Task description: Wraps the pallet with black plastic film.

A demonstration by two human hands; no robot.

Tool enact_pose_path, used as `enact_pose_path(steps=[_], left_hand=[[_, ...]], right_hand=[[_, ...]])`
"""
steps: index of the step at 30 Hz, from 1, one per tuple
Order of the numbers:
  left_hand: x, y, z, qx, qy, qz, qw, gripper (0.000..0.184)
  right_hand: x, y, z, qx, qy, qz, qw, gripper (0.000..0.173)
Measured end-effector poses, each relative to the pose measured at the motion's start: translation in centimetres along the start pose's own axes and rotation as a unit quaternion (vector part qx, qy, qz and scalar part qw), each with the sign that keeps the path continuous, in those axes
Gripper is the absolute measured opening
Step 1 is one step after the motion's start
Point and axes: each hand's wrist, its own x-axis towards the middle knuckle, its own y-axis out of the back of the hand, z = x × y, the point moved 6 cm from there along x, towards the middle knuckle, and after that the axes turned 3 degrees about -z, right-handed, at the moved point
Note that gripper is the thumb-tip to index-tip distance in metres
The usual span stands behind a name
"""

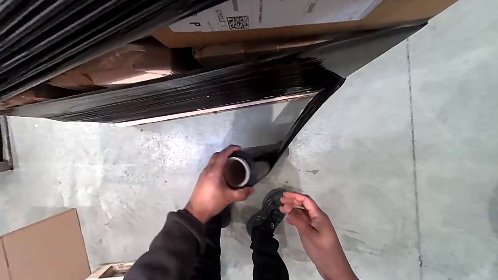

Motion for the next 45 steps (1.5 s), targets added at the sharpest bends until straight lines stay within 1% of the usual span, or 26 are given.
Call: enact_pose_path(steps=[1, 2, 3, 4, 5, 6, 8, 9, 11, 12, 13, 15, 17, 18, 20, 21, 23, 27, 29, 31, 36, 38, 41, 42, 43, 45], left_hand=[[-0.6, -1.4, 1.3, 0.03, -0.009, 0.008, 0.999, 0.101], [-1.4, -3.0, 2.6, 0.056, -0.017, 0.017, 0.998, 0.097], [-2.3, -4.9, 3.9, 0.07, -0.018, 0.024, 0.997, 0.093], [-3.4, -7.0, 5.2, 0.065, -0.008, 0.021, 0.998, 0.089], [-4.4, -9.1, 6.3, 0.041, 0.005, 0.016, 0.999, 0.09], [-5.3, -11.2, 7.1, -0.004, 0.02, -0.001, 1.0, 0.094], [-7.0, -14.7, 7.9, -0.156, 0.039, -0.038, 0.986, 0.101], [-7.5, -16.2, 8.2, -0.245, 0.042, -0.06, 0.967, 0.101], [-8.0, -18.9, 8.0, -0.402, 0.076, -0.109, 0.906, 0.097], [-8.1, -20.0, 7.6, -0.453, 0.093, -0.12, 0.879, 0.094], [-8.1, -20.9, 7.1, -0.484, 0.105, -0.121, 0.86, 0.091], [-8.1, -22.2, 5.9, -0.507, 0.149, -0.1, 0.843, 0.087], [-8.0, -23.2, 4.5, -0.505, 0.201, -0.092, 0.834, 0.08], [-7.9, -23.6, 4.0, -0.496, 0.219, -0.104, 0.833, 0.076], [-7.8, -24.6, 3.2, -0.476, 0.248, -0.147, 0.831, 0.068], [-7.7, -25.1, 3.0, -0.475, 0.263, -0.168, 0.823, 0.065], [-7.7, -26.1, 3.0, -0.498, 0.3, -0.193, 0.79, 0.061], [-7.6, -27.9, 3.6, -0.53, 0.332, -0.209, 0.752, 0.058], [-7.4, -28.9, 4.3, -0.56, 0.347, -0.216, 0.721, 0.057], [-7.2, -29.9, 5.3, -0.598, 0.37, -0.216, 0.677, 0.057], [-7.0, -32.6, 7.7, -0.683, 0.396, -0.206, 0.578, 0.058], [-6.8, -33.2, 8.5, -0.726, 0.405, -0.188, 0.523, 0.057], [-6.2, -33.2, 8.5, -0.783, 0.413, -0.156, 0.439, 0.063], [-5.8, -33.1, 8.2, -0.791, 0.421, -0.139, 0.423, 0.063], [-5.5, -33.0, 7.8, -0.791, 0.43, -0.124, 0.417, 0.062], [-5.4, -32.7, 7.4, -0.788, 0.44, -0.126, 0.412, 0.062]], right_hand=[[0.2, 0.3, -0.9, 0.008, 0.0, 0.006, 1.0, 0.047], [0.4, 0.7, -1.9, -0.004, -0.004, 0.013, 1.0, 0.061], [0.6, 1.2, -2.7, -0.039, -0.012, 0.018, 0.999, 0.076], [0.7, 1.8, -3.4, -0.1, -0.018, 0.027, 0.994, 0.091], [0.8, 2.6, -3.8, -0.18, -0.023, 0.043, 0.982, 0.108], [0.6, 3.6, -4.0, -0.249, -0.025, 0.063, 0.966, 0.121], [-0.2, 6.1, -3.3, -0.324, -0.041, 0.104, 0.939, 0.131], [-0.7, 7.7, -2.6, -0.35, -0.051, 0.119, 0.928, 0.133], [-1.6, 11.0, -1.1, -0.373, -0.058, 0.146, 0.914, 0.128], [-1.9, 12.3, -0.5, -0.385, -0.053, 0.154, 0.909, 0.125], [-1.9, 13.4, 0.0, -0.403, -0.038, 0.152, 0.902, 0.124], [-1.6, 15.4, 0.4, -0.436, 0.005, 0.126, 0.891, 0.128], [-1.0, 17.8, 1.1, -0.44, 0.019, 0.092, 0.893, 0.133], [-0.7, 18.9, 1.5, -0.43, 0.013, 0.082, 0.899, 0.134], [-0.4, 20.9, 2.3, -0.393, -0.026, 0.079, 0.916, 0.135], [-0.2, 21.5, 2.5, -0.372, -0.049, 0.079, 0.923, 0.133], [0.2, 22.3, 2.4, -0.336, -0.071, 0.082, 0.935, 0.129], [1.1, 22.7, 2.0, -0.278, -0.086, 0.08, 0.953, 0.123], [1.2, 22.8, 2.0, -0.272, -0.089, 0.076, 0.955, 0.124], [1.1, 22.7, 2.0, -0.279, -0.089, 0.074, 0.953, 0.124], [0.0, 20.9, 2.1, -0.308, -0.073, 0.083, 0.945, 0.122], [-0.6, 19.7, 2.0, -0.33, -0.057, 0.086, 0.938, 0.122], [-1.6, 17.5, 2.1, -0.379, -0.008, 0.078, 0.922, 0.123], [-1.9, 16.7, 2.1, -0.399, 0.011, 0.077, 0.914, 0.122], [-2.2, 16.1, 2.1, -0.419, 0.031, 0.076, 0.904, 0.121], [-2.6, 15.1, 2.0, -0.446, 0.069, 0.072, 0.889, 0.118]])
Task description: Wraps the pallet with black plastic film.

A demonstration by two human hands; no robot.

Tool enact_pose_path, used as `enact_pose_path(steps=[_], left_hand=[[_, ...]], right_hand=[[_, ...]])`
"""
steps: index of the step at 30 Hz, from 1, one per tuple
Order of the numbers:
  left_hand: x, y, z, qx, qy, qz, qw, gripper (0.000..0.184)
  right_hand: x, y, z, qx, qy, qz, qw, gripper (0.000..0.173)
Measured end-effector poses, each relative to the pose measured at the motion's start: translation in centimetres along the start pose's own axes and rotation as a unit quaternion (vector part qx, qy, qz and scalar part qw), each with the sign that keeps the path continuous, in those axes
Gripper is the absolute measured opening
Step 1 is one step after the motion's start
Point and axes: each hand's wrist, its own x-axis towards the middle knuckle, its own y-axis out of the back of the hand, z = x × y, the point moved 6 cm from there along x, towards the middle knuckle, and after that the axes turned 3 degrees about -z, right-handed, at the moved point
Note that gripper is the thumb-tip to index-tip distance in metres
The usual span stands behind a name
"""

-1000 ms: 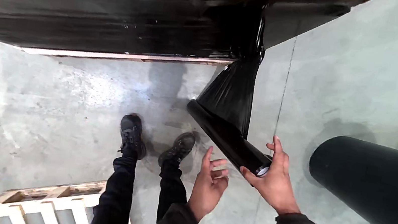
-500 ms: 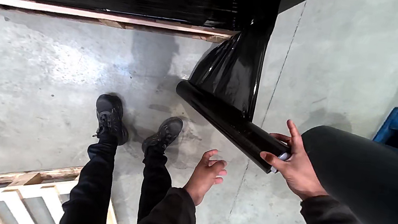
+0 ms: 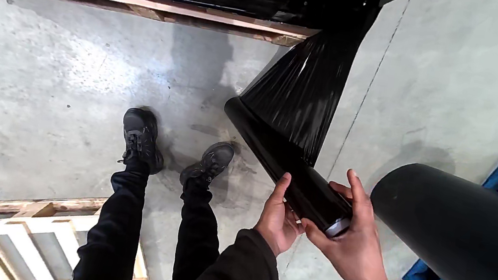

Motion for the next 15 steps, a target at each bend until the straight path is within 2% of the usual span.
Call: enact_pose_path(steps=[3, 7, 15], left_hand=[[-0.5, 0.1, 0.0, -0.022, 0.004, -0.003, 1.0, 0.061], [-0.9, 0.2, -0.4, -0.081, -0.021, -0.065, 0.994, 0.051], [-1.5, 0.9, -0.4, -0.131, -0.012, -0.156, 0.979, 0.034]], right_hand=[[-0.2, -0.4, -0.7, -0.018, 0.032, 0.013, 0.999, 0.113], [-0.4, -0.6, -1.2, -0.047, 0.062, 0.018, 0.997, 0.109], [-0.9, -1.0, -1.6, -0.058, 0.093, 0.028, 0.994, 0.107]])
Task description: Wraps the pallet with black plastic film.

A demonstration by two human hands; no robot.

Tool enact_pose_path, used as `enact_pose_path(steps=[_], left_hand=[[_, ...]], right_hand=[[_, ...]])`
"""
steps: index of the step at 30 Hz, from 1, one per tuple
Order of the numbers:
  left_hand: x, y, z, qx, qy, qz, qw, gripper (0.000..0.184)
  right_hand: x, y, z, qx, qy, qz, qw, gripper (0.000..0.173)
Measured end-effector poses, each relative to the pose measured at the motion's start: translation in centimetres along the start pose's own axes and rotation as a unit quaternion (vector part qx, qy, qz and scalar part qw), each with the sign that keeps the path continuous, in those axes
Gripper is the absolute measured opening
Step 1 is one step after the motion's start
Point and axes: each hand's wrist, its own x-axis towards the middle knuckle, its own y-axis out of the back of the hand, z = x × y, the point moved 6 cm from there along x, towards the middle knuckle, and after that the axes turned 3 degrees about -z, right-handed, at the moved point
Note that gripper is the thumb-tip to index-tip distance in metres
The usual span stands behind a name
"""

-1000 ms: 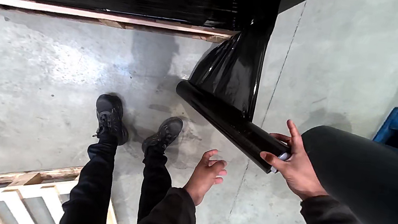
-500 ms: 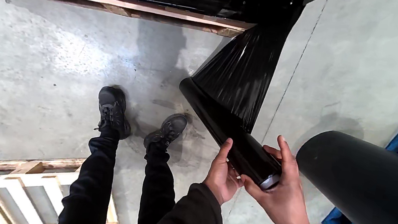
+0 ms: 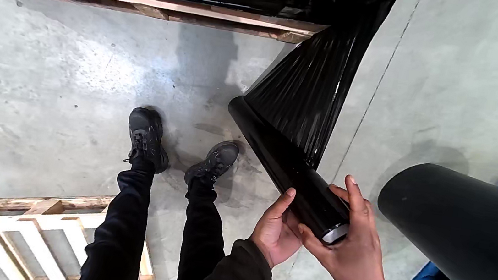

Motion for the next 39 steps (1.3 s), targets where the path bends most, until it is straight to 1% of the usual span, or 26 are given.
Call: enact_pose_path(steps=[2, 3, 5, 7, 8, 10, 12, 14, 15, 16, 17, 18, 19, 22, 24, 27, 31, 36, 37, 39], left_hand=[[-0.1, 0.3, 0.0, -0.002, -0.003, -0.034, 0.999, 0.032], [-0.2, 0.5, -0.1, -0.004, -0.006, -0.05, 0.999, 0.035], [-0.2, 0.8, -0.2, -0.011, -0.014, -0.054, 0.998, 0.038], [0.0, 0.7, -0.5, 0.001, -0.034, -0.017, 0.999, 0.034], [0.1, 0.5, -0.7, 0.019, -0.05, 0.016, 0.998, 0.033], [0.5, 0.0, -1.0, 0.057, -0.087, 0.082, 0.991, 0.037], [1.0, -0.4, -1.2, 0.066, -0.112, 0.118, 0.984, 0.041], [1.3, -0.7, -0.8, 0.07, -0.113, 0.131, 0.982, 0.049], [1.3, -0.9, -0.2, 0.066, -0.107, 0.137, 0.983, 0.058], [1.4, -1.1, 0.9, 0.054, -0.105, 0.14, 0.983, 0.07], [1.4, -1.2, 2.3, 0.048, -0.105, 0.133, 0.984, 0.082], [1.4, -1.5, 3.6, 0.044, -0.104, 0.107, 0.988, 0.089], [1.3, -2.0, 4.8, 0.038, -0.104, 0.073, 0.991, 0.092], [0.5, -4.3, 6.4, 0.016, -0.121, -0.005, 0.993, 0.088], [-0.6, -6.4, 6.4, 0.02, -0.13, -0.04, 0.991, 0.083], [-2.7, -10.6, 5.8, 0.067, -0.137, -0.073, 0.986, 0.075], [-5.1, -14.6, 3.7, 0.138, -0.153, -0.038, 0.978, 0.057], [-5.5, -16.5, 0.5, 0.145, -0.209, -0.087, 0.963, 0.051], [-5.4, -16.8, -0.2, 0.149, -0.224, -0.083, 0.959, 0.051], [-4.9, -17.7, -1.5, 0.165, -0.269, -0.047, 0.948, 0.055]], right_hand=[[-0.1, -0.1, -0.1, -0.005, 0.007, 0.002, 1.0, 0.107], [-0.1, -0.1, -0.1, -0.005, 0.01, 0.002, 1.0, 0.106], [-0.2, -0.1, 0.0, -0.003, 0.008, 0.001, 1.0, 0.106], [-0.3, 0.0, 0.2, 0.005, -0.008, -0.001, 1.0, 0.109], [-0.3, 0.0, 0.3, 0.013, -0.021, -0.002, 1.0, 0.111], [-0.1, 0.1, 0.3, 0.028, -0.053, -0.002, 0.998, 0.114], [0.4, 0.4, 0.0, 0.045, -0.079, 0.004, 0.996, 0.113], [1.2, 0.9, -0.6, 0.062, -0.097, 0.01, 0.993, 0.11], [1.4, 1.4, -1.1, 0.071, -0.1, 0.008, 0.992, 0.109], [1.6, 2.1, -1.7, 0.083, -0.097, 0.003, 0.992, 0.111], [1.7, 3.1, -2.5, 0.097, -0.096, -0.008, 0.991, 0.113], [1.6, 4.3, -3.3, 0.117, -0.093, -0.024, 0.989, 0.115], [1.6, 5.6, -3.9, 0.134, -0.085, -0.038, 0.987, 0.117], [0.9, 9.4, -5.2, 0.195, -0.063, -0.055, 0.977, 0.119], [0.3, 11.6, -6.1, 0.241, -0.05, -0.055, 0.968, 0.112], [-0.4, 14.0, -7.3, 0.283, -0.031, -0.036, 0.958, 0.103], [-2.1, 16.4, -7.1, 0.318, -0.037, -0.009, 0.947, 0.103], [-3.3, 18.6, -4.1, 0.341, -0.017, 0.003, 0.94, 0.102], [-3.3, 19.0, -3.1, 0.351, -0.01, -0.001, 0.936, 0.102], [-2.7, 19.6, -0.8, 0.393, 0.002, -0.007, 0.919, 0.096]])
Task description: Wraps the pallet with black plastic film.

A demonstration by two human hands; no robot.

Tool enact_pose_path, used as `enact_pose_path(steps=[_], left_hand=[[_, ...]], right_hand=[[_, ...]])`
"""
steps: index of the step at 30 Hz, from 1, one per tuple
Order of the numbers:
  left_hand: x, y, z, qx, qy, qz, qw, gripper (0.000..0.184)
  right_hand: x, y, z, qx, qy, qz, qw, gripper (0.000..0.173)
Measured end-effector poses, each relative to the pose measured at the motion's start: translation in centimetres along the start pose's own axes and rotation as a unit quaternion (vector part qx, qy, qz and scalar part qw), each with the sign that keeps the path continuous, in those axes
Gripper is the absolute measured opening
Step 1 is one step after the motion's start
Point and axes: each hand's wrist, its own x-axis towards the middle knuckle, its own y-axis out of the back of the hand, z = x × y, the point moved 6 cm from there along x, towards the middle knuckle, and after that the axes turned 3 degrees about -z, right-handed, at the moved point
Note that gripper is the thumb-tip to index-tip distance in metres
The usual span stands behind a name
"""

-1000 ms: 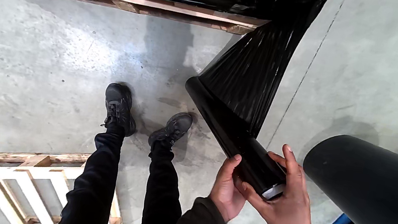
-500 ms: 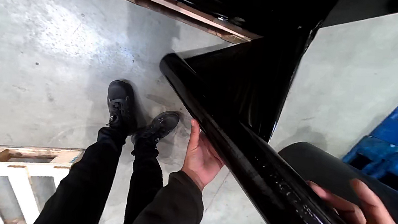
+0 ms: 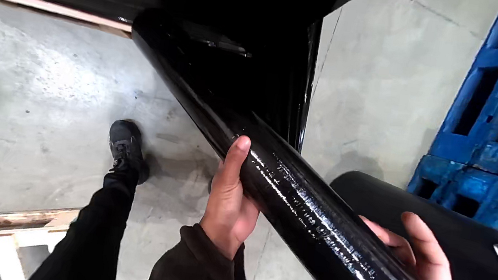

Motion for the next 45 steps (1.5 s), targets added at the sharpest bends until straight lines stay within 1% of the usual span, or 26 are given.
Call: enact_pose_path(steps=[4, 7, 9, 11, 14, 18, 21, 26, 30, 33, 37, 39, 42, 45], left_hand=[[-1.4, -3.0, -3.3, 0.076, -0.044, 0.072, 0.994, 0.058], [-2.1, -5.8, -5.0, 0.092, -0.064, 0.1, 0.989, 0.061], [-2.3, -7.2, -5.6, 0.11, -0.073, 0.108, 0.985, 0.061], [-2.3, -8.2, -5.9, 0.121, -0.082, 0.116, 0.982, 0.06], [-2.4, -9.1, -6.1, 0.119, -0.09, 0.143, 0.978, 0.063], [-2.5, -9.8, -5.9, 0.109, -0.082, 0.159, 0.978, 0.064], [-2.6, -10.5, -5.5, 0.102, -0.073, 0.163, 0.979, 0.069], [-3.1, -11.2, -5.4, 0.105, -0.068, 0.172, 0.977, 0.073], [-2.7, -11.5, -5.5, 0.094, -0.078, 0.187, 0.975, 0.071], [-2.6, -11.6, -5.9, 0.086, -0.081, 0.192, 0.974, 0.073], [-2.6, -11.9, -6.3, 0.095, -0.086, 0.196, 0.972, 0.069], [-2.7, -12.1, -6.3, 0.103, -0.086, 0.201, 0.971, 0.07], [-2.8, -12.2, -6.3, 0.109, -0.083, 0.206, 0.969, 0.072], [-2.8, -12.4, -6.2, 0.096, -0.092, 0.203, 0.97, 0.065]], right_hand=[[-0.9, 5.0, 2.1, 0.089, -0.026, 0.024, 0.995, 0.076], [-0.3, 8.4, 1.9, 0.088, -0.025, 0.0, 0.996, 0.065], [0.3, 10.2, 1.1, 0.028, -0.008, -0.028, 0.999, 0.06], [1.0, 11.6, -0.1, -0.054, 0.021, -0.055, 0.997, 0.051], [2.2, 12.8, -2.6, -0.191, 0.057, -0.086, 0.976, 0.039], [4.4, 13.2, -5.5, -0.258, 0.107, -0.132, 0.951, 0.029], [6.5, 12.7, -7.7, -0.304, 0.155, -0.146, 0.929, 0.023], [9.6, 9.4, -10.9, -0.411, 0.239, -0.202, 0.856, 0.019], [11.0, 8.9, -11.9, -0.452, 0.282, -0.255, 0.807, 0.02], [11.2, 8.8, -12.1, -0.473, 0.32, -0.262, 0.778, 0.021], [11.1, 8.8, -12.1, -0.504, 0.368, -0.265, 0.735, 0.023], [10.9, 8.7, -12.2, -0.51, 0.385, -0.264, 0.723, 0.024], [10.9, 8.5, -12.3, -0.51, 0.399, -0.266, 0.715, 0.024], [11.1, 8.1, -12.4, -0.51, 0.41, -0.276, 0.704, 0.024]])
